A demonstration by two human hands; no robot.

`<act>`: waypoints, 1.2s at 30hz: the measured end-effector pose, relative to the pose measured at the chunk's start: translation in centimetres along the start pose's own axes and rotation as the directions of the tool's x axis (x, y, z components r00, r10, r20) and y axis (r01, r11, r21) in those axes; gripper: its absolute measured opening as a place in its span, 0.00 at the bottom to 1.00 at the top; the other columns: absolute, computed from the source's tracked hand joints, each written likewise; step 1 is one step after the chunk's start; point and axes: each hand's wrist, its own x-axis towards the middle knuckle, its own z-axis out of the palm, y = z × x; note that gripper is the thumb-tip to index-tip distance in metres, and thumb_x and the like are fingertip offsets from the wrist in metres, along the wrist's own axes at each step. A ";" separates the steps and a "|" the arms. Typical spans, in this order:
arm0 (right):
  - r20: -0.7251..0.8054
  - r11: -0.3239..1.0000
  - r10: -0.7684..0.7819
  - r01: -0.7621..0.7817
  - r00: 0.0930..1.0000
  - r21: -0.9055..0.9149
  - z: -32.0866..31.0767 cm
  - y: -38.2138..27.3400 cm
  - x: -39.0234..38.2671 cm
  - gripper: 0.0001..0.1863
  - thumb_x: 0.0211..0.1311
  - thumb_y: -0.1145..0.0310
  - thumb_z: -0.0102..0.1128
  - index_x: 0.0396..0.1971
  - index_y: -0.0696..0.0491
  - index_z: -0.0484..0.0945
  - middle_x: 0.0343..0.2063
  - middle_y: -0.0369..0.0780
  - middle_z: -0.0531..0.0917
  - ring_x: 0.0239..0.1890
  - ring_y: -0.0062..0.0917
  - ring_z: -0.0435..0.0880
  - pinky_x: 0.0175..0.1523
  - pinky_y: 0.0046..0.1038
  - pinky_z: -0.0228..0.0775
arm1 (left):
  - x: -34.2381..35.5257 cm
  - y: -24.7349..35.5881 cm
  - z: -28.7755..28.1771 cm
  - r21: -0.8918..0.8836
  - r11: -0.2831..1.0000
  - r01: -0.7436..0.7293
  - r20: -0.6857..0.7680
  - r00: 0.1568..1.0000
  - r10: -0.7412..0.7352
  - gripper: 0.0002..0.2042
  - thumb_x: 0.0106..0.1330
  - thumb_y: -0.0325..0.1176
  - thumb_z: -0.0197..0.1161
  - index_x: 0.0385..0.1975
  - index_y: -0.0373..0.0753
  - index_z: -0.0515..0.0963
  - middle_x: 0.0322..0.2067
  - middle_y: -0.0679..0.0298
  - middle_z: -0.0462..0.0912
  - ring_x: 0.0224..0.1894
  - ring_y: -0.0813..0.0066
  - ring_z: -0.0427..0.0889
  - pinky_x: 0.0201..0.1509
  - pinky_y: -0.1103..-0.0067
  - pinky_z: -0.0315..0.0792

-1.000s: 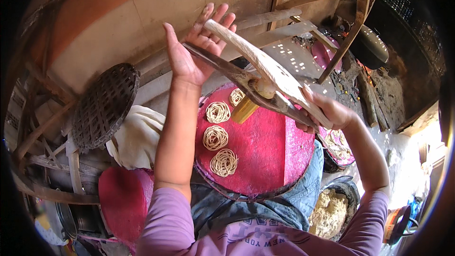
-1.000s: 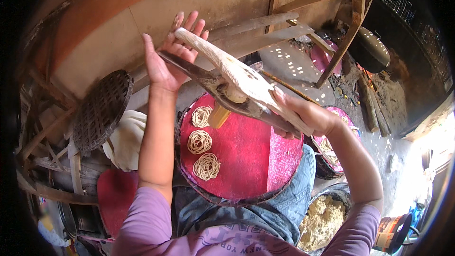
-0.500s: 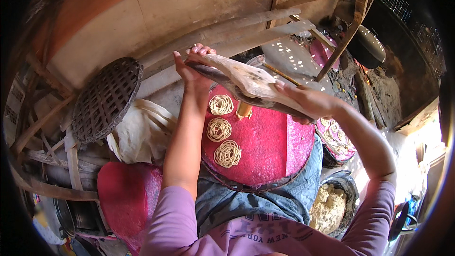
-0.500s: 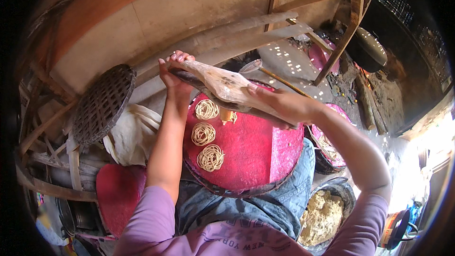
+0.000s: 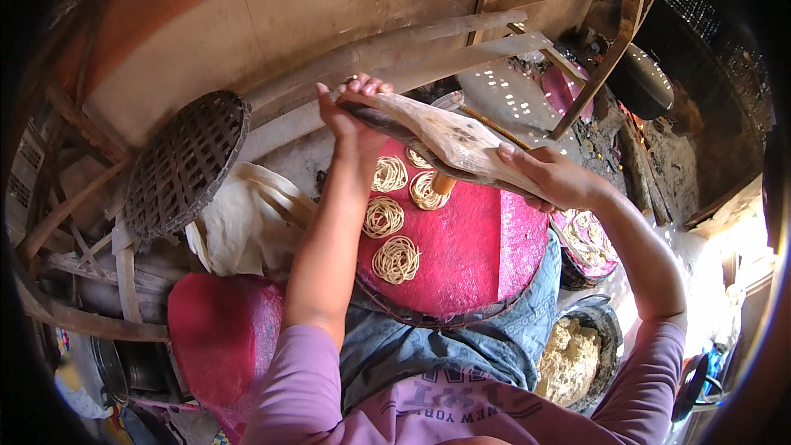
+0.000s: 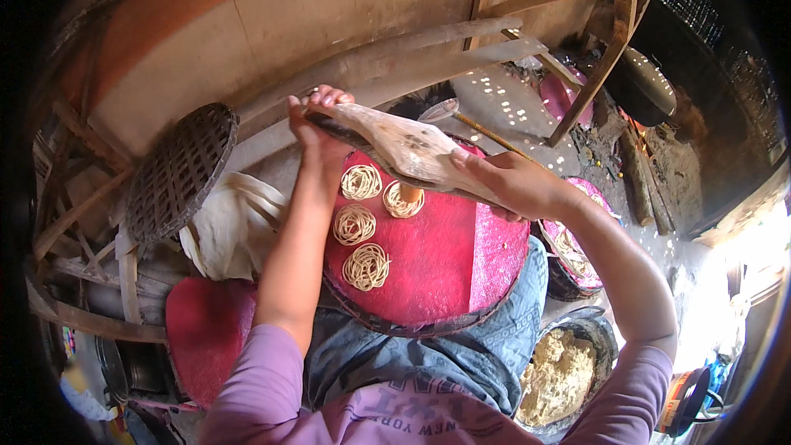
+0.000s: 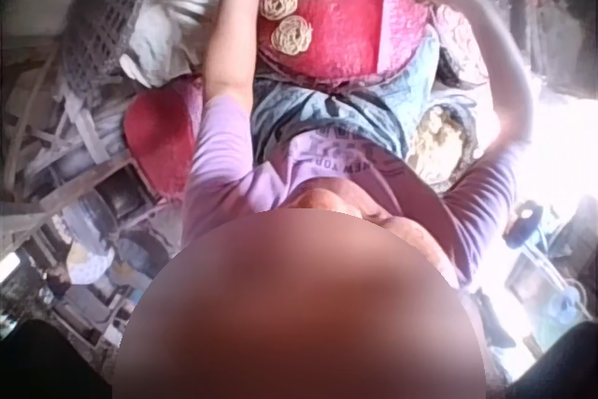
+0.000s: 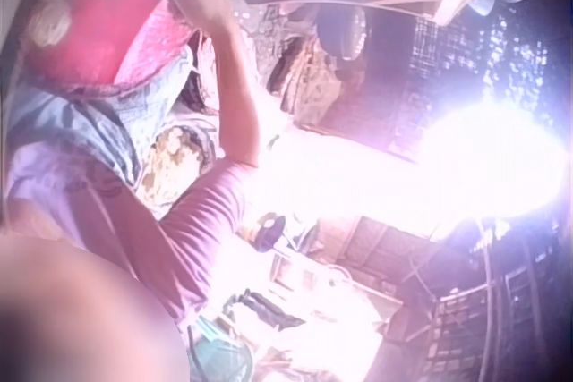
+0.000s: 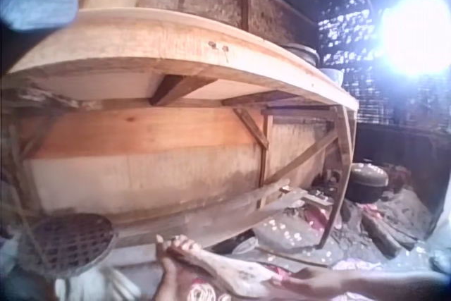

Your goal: The person scoops dough from a bowl and extrudes it through a handheld press onto a woven tray, forming spiral noodles. They repeat this process, filling the tray with multiple noodle spirals.

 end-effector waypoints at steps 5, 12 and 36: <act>-0.086 0.998 -0.036 0.040 0.996 0.042 0.1 2.4 0.6 0.35 0.66 0.36 0.44 0.36 0.57 0.80 0.15 0.32 0.71 0.18 0.16 0.71 0.24 0.21 0.64 | 0.8 -2.0 0.3 -0.029 0.985 0.169 -0.043 0.985 -0.170 0.35 0.67 0.68 0.32 0.36 0.38 0.73 0.34 0.61 0.77 0.39 0.65 0.75 0.52 0.65 0.66; -0.081 0.960 -0.139 0.155 0.987 0.235 0.6 6.4 0.8 0.33 0.69 0.38 0.41 0.37 0.57 0.77 0.17 0.32 0.72 0.18 0.14 0.70 0.22 0.19 0.61 | -3.5 -2.5 2.4 0.837 -0.207 0.506 -0.544 0.729 -0.416 0.42 0.66 0.69 0.32 0.69 0.39 0.56 0.60 0.54 0.72 0.67 0.67 0.61 0.70 0.66 0.51; -0.195 0.924 -0.165 0.221 0.967 0.311 0.6 8.3 1.8 0.31 0.70 0.42 0.43 0.37 0.58 0.78 0.19 0.32 0.73 0.20 0.13 0.69 0.24 0.19 0.60 | -6.7 -4.1 -0.5 0.684 -0.725 0.085 -0.498 0.781 -0.378 0.30 0.70 0.60 0.41 0.61 0.45 0.69 0.57 0.53 0.73 0.59 0.52 0.68 0.66 0.67 0.57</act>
